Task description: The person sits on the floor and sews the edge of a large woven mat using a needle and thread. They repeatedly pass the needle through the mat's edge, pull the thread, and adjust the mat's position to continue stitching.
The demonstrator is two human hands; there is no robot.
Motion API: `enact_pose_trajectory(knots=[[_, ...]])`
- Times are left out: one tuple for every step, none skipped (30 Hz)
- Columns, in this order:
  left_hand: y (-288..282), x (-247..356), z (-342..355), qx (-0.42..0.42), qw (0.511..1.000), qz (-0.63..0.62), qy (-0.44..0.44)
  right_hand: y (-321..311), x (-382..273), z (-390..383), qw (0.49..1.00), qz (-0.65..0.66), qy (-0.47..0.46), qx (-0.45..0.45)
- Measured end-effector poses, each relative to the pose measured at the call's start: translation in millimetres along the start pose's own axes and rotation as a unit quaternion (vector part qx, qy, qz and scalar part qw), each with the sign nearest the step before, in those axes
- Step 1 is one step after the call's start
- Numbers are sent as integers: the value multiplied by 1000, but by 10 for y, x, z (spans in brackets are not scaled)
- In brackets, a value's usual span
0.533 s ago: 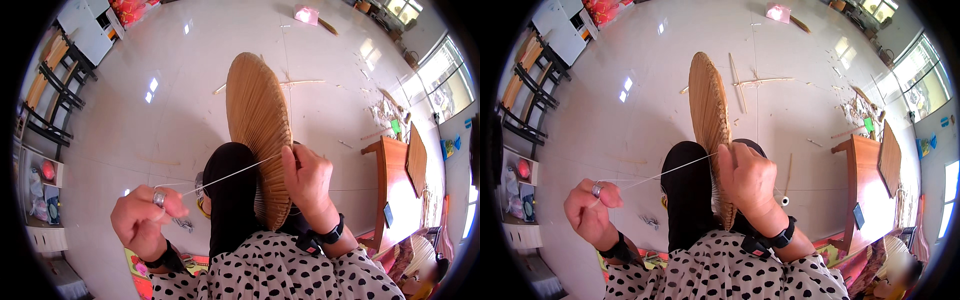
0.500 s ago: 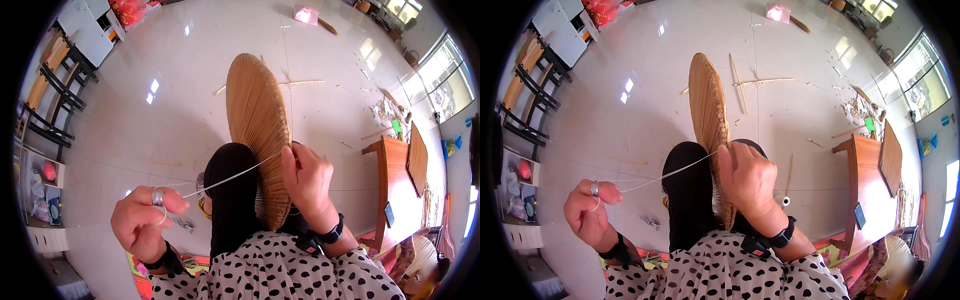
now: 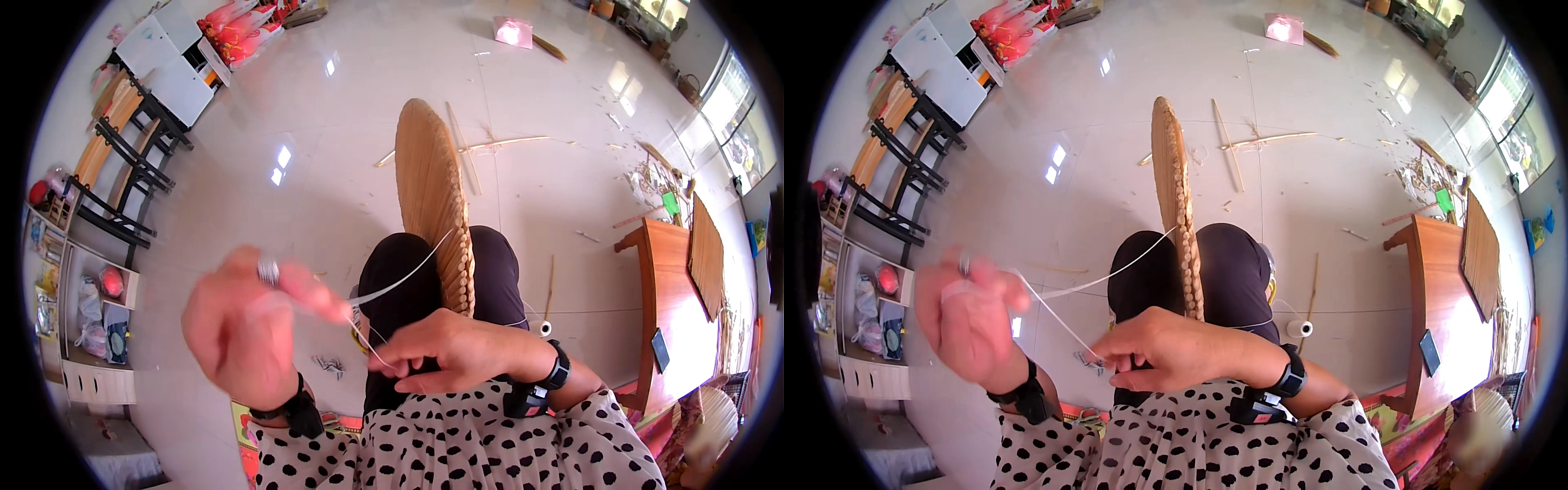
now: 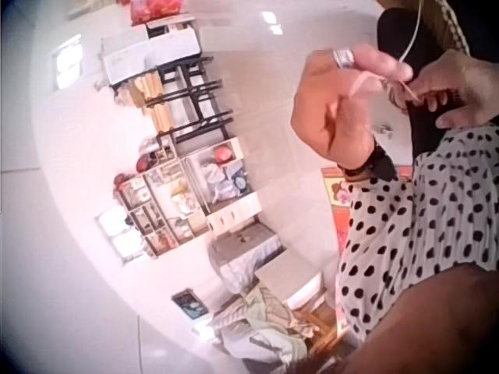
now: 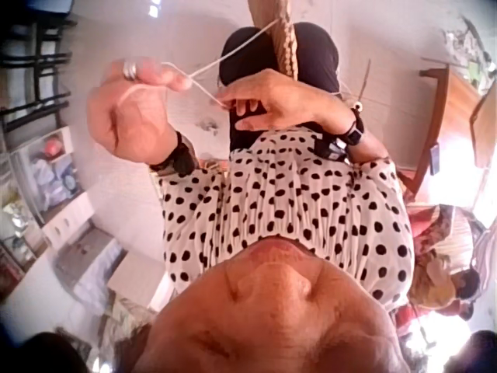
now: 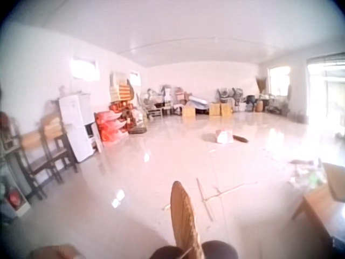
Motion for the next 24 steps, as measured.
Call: enact_pose_trajectory(knots=[[-70,-28,39,-11,998,57,12,17,-26,-19,1000,0,-10,-12],[-191,-116,67,-11,997,78,1,0,-67,-57,1000,0,-19,-23],[-338,-156,88,-10,994,108,-14,11,-130,-85,999,7,-33,-41],[-431,-234,82,-6,991,129,-30,-58,-105,-119,997,74,-3,-24],[-519,-311,85,10,967,247,-64,-128,-76,-160,990,140,28,-7],[-589,-388,75,24,928,359,-99,-203,-10,-210,977,204,60,12],[-673,-419,22,37,874,466,-133,-299,16,-255,976,208,50,39],[-644,-373,-14,17,859,506,-79,-378,45,-311,963,246,91,60],[-611,-345,-57,-5,840,542,-21,-439,45,-340,957,270,80,74],[-556,-319,-109,-27,817,575,36,-495,54,-366,949,293,70,90],[-418,-345,-183,-77,826,553,77,-529,67,-387,948,297,67,93],[-261,-343,-308,-126,830,531,115,-545,79,-386,945,301,71,108],[-81,-330,-423,-176,830,508,153,-569,71,-391,941,306,73,123],[113,-350,-553,-243,829,469,182,-594,64,-392,937,311,74,139],[259,-457,-683,-288,859,390,165,-627,60,-391,937,305,73,154],[399,-559,-763,-331,870,351,103,-646,48,-397,934,309,69,164],[449,-683,-866,-334,883,325,65,-662,33,-403,932,313,65,173],[435,-815,-935,-319,897,305,-5,-677,17,-406,928,318,60,182],[412,-934,-1011,-303,906,284,-75,-689,-25,-394,930,318,39,180],[394,-1040,-1077,-284,911,262,-145,-684,-42,-373,933,314,34,172],[414,-1052,-1064,-260,921,251,-146,-687,-61,-357,936,308,29,166],[457,-1037,-1049,-253,932,234,-110,-684,-82,-343,939,303,24,159],[482,-1039,-1049,-245,942,218,-73,-698,-93,-334,939,296,23,172],[505,-1004,-1022,-238,950,201,-36,-709,-111,-324,939,289,21,185]])
Point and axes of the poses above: each hand's wrist, its own z-axis towards the middle knuckle, its own y-axis out of the palm, x = y × z, the point moved 9 cm from there along z, towards the middle knuckle, and after that the axes turned 11 degrees about y, right-handed, at the moved point
